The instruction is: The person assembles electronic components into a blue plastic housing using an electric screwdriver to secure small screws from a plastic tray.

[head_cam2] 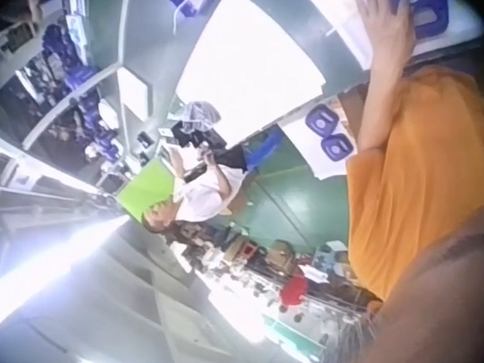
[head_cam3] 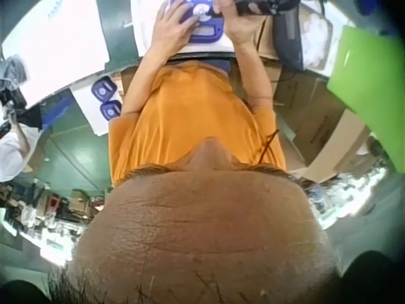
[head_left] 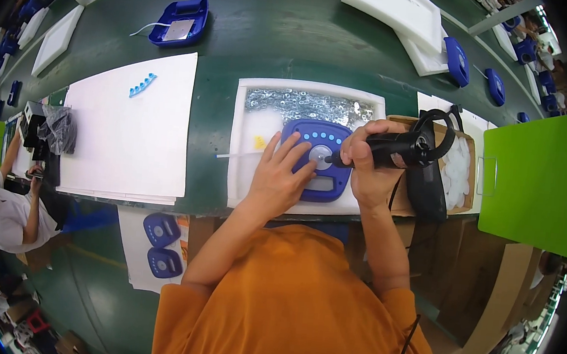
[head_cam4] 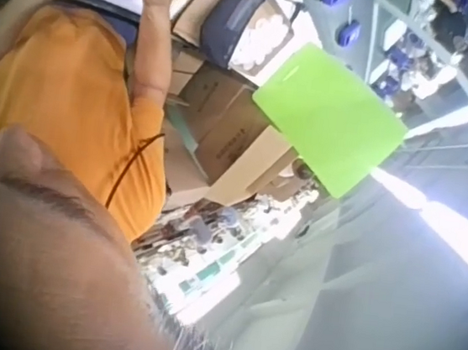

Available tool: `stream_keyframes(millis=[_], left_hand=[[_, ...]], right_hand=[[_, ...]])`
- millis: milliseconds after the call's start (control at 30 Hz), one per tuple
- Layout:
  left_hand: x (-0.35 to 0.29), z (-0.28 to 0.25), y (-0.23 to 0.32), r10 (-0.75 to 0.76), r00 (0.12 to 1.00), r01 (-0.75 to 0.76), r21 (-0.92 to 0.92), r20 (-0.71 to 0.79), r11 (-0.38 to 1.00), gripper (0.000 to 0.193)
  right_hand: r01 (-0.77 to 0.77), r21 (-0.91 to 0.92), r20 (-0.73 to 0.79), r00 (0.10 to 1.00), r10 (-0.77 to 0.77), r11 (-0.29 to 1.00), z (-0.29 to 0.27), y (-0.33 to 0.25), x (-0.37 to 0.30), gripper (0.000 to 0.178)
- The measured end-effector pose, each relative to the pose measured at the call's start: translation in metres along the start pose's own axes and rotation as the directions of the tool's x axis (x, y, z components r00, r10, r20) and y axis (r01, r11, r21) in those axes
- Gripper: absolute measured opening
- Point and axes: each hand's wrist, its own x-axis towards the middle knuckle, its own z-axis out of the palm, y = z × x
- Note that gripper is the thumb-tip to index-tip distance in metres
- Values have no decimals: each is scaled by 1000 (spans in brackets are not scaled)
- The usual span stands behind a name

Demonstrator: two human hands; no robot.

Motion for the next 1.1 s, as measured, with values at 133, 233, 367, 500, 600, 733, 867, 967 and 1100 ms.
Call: stream_keyframes(millis=[133, 233, 367, 500, 600, 733, 867, 967, 1100], left_hand=[[-2, 2, -1, -9, 1000, 9, 2, -16, 1000, 28], [-2, 2, -1, -8, 1000, 8, 10, -16, 1000, 28], [-2, 1, -1, -13, 1000, 13, 3, -17, 1000, 29], [-2, 4, -1, 0, 999, -2, -33, -37, 999, 24], [-2, 6, -3, 4, 999, -4, -21, -36, 1000, 24], [-3, 6, -3, -5, 999, 4, -31, -32, 1000, 24], [-3, 6, -4, -10, 999, 8, -45, -36, 999, 24], [-2, 5, -3, -13, 999, 11, -52, -35, 999, 24], [-3, 5, -3, -26, 999, 24, -46, -39, 999, 22]], right_hand=[[-8, -22, -6, 1000, 8, 1000, 4, 8, -1, 45], [-18, -25, -2, 1000, 18, 1000, 7, 10, -1, 44], [-61, -38, 4, 998, 62, 997, 6, 16, -2, 43], [-87, -25, 202, 975, 90, 996, -8, 19, 5, 41], [-141, 6, 321, 938, 131, 990, -7, 19, 8, 41], [-205, -6, 182, 962, 203, 979, 6, 17, -1, 40], [-208, -5, 296, 934, 200, 978, -10, 21, 10, 35], [-248, 33, 421, 882, 212, 968, -6, 21, 8, 30], [-132, -167, -85, 989, 119, 977, 20, 25, -4, 31]])
